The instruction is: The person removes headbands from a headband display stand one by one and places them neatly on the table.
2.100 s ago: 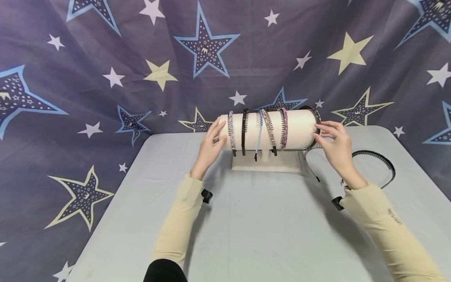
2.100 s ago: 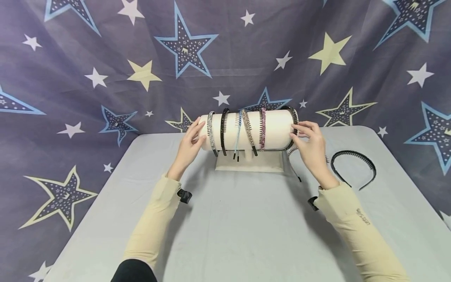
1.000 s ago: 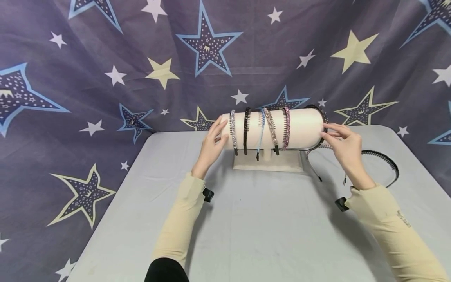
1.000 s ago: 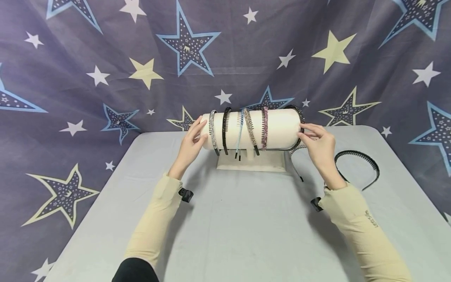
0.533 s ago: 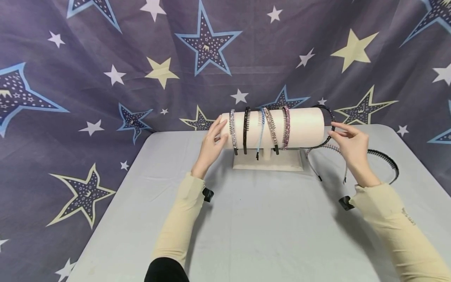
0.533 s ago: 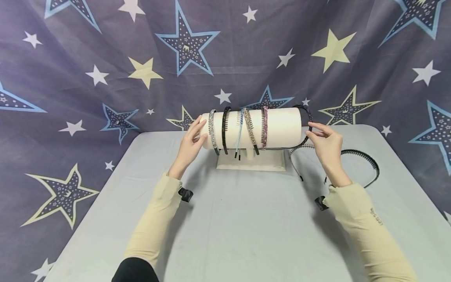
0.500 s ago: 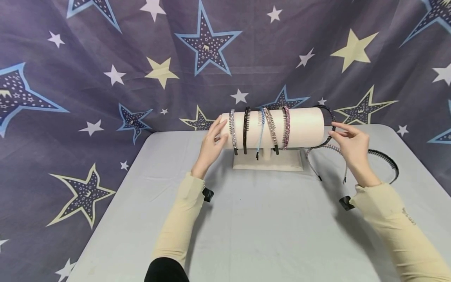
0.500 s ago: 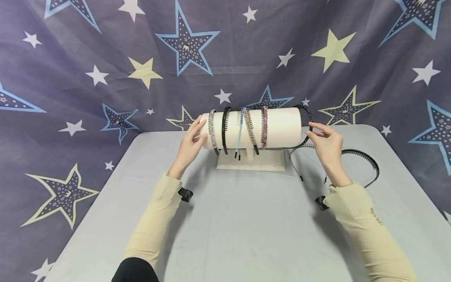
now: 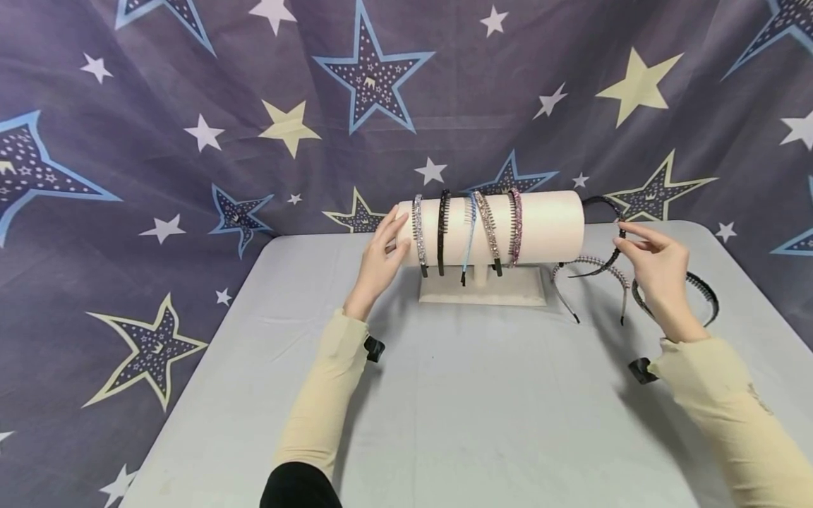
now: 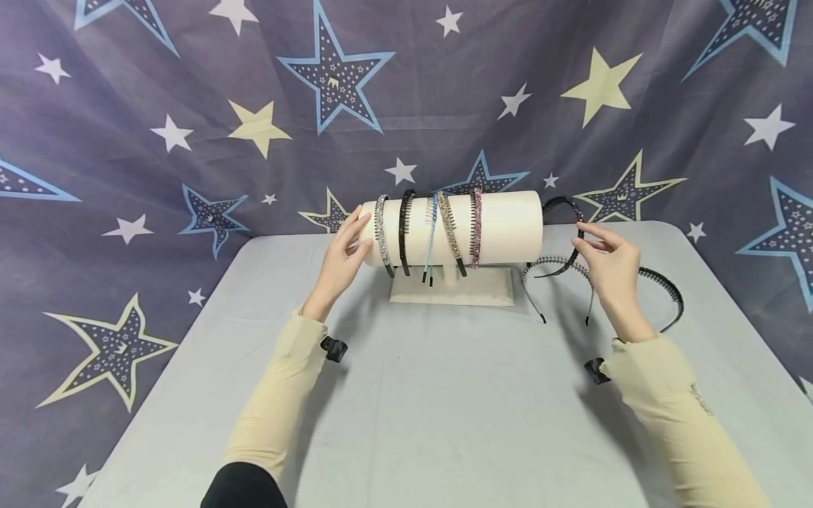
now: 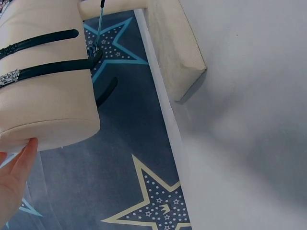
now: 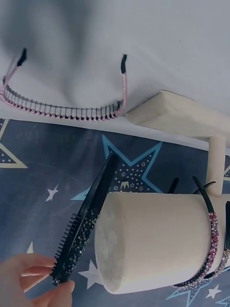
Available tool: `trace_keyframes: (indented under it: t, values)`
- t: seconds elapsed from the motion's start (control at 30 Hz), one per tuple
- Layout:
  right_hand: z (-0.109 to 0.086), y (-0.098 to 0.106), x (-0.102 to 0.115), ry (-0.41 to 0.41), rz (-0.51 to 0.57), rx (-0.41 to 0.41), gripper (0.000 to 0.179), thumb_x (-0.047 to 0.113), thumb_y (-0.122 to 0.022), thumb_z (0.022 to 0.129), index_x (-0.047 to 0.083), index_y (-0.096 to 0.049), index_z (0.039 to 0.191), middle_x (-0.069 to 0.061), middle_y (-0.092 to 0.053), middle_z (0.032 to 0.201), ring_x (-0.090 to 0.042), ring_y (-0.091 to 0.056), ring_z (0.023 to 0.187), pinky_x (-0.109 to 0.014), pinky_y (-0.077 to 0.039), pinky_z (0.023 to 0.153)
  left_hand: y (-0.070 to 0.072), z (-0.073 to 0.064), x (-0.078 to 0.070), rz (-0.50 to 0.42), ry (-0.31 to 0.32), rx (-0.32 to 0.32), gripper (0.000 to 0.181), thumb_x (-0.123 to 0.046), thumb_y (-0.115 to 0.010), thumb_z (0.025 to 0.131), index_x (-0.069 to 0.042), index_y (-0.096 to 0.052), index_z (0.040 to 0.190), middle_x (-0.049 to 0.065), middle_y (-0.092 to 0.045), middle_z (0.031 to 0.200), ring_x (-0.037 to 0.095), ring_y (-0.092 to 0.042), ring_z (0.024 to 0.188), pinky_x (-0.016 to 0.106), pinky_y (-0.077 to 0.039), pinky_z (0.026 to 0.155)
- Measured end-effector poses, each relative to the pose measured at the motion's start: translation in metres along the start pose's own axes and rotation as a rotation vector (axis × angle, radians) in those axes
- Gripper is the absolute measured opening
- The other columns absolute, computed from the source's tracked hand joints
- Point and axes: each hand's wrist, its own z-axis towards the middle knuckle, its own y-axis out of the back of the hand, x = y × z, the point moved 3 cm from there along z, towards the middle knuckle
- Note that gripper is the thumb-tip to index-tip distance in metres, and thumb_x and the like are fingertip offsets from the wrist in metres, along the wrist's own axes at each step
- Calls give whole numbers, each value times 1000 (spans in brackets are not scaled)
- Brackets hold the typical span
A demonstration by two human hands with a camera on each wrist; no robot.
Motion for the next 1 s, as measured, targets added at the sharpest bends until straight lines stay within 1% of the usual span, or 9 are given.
trace_keyframes:
  t: [0.03, 0.1, 0.27, 0.4, 0.5, 0.6, 0.7, 0.8, 1.0]
  values:
    - [-3, 1, 5, -2, -50, -3, 30, 19, -67, 78, 18, -66, 108, 26, -59, 75, 4, -46, 59, -12, -28, 36, 0, 0, 1, -3, -4, -1, 43, -10, -53, 88, -11, -44, 130, -1, -26, 143, 20, -39, 122, 31, -45, 91]
    - [-7, 4, 7, 0, -55, -11, 30, 19, -66, 79, 19, -65, 108, 29, -57, 72, 6, -45, 61, -10, -28, 37, 0, 0, 1, 2, -7, 0, 43, -11, -52, 88, -11, -44, 130, 0, -27, 144, 19, -39, 122, 30, -46, 90]
    - [-6, 10, -1, 5, -4, -34, 25, 19, -66, 79, 20, -68, 104, 25, -60, 73, 4, -44, 58, -13, -26, 35, 1, 0, 0, 8, -13, 2, 42, -11, -52, 89, -11, -44, 130, 4, -27, 143, 19, -40, 121, 29, -46, 90]
    - [-7, 15, -3, -24, -11, -16, 27, 21, -64, 80, 20, -66, 107, 25, -59, 83, 3, -45, 66, -11, -29, 41, 0, 0, 1, -6, -18, -4, 42, -10, -53, 88, -9, -45, 130, 5, -27, 143, 22, -40, 121, 33, -46, 90]
    - [-9, 18, -2, -27, -63, -1, 30, 22, -61, 82, 18, -63, 112, 29, -56, 85, 5, -45, 72, -7, -34, 51, 0, 0, 1, -12, -13, -7, 43, -8, -53, 88, -8, -45, 129, 6, -27, 143, 24, -41, 120, 36, -46, 89]
    - [-10, 20, -3, -3, -55, 20, 30, 19, -59, 84, 15, -62, 114, 32, -56, 84, 8, -47, 75, -4, -37, 58, 1, -1, -4, -17, 2, -6, 42, -5, -52, 87, -4, -45, 129, 7, -27, 143, 26, -40, 121, 38, -46, 90]
    - [-9, 23, -7, 46, -44, 41, 30, 18, -58, 85, 10, -61, 114, 33, -56, 85, 10, -51, 80, -2, -39, 66, 4, -4, -19, -21, 10, -5, 42, -1, -51, 87, -1, -44, 128, 9, -28, 142, 27, -39, 121, 38, -45, 91]
    - [6, 29, -35, 88, 13, 84, 30, 17, -60, 84, 9, -62, 113, 26, -61, 92, 8, -54, 87, -2, -40, 71, 7, -7, -33, -17, 15, -3, 41, 1, -50, 87, 2, -44, 127, 12, -28, 142, 28, -39, 121, 36, -45, 91]
    - [61, 49, -138, 80, -13, 104, 36, 28, -63, 81, 17, -61, 115, 9, -63, 108, 0, -55, 100, -4, -41, 76, 8, -7, -38, -14, 15, -2, 41, 0, -50, 87, 3, -44, 127, 14, -28, 141, 27, -38, 122, 34, -45, 91]
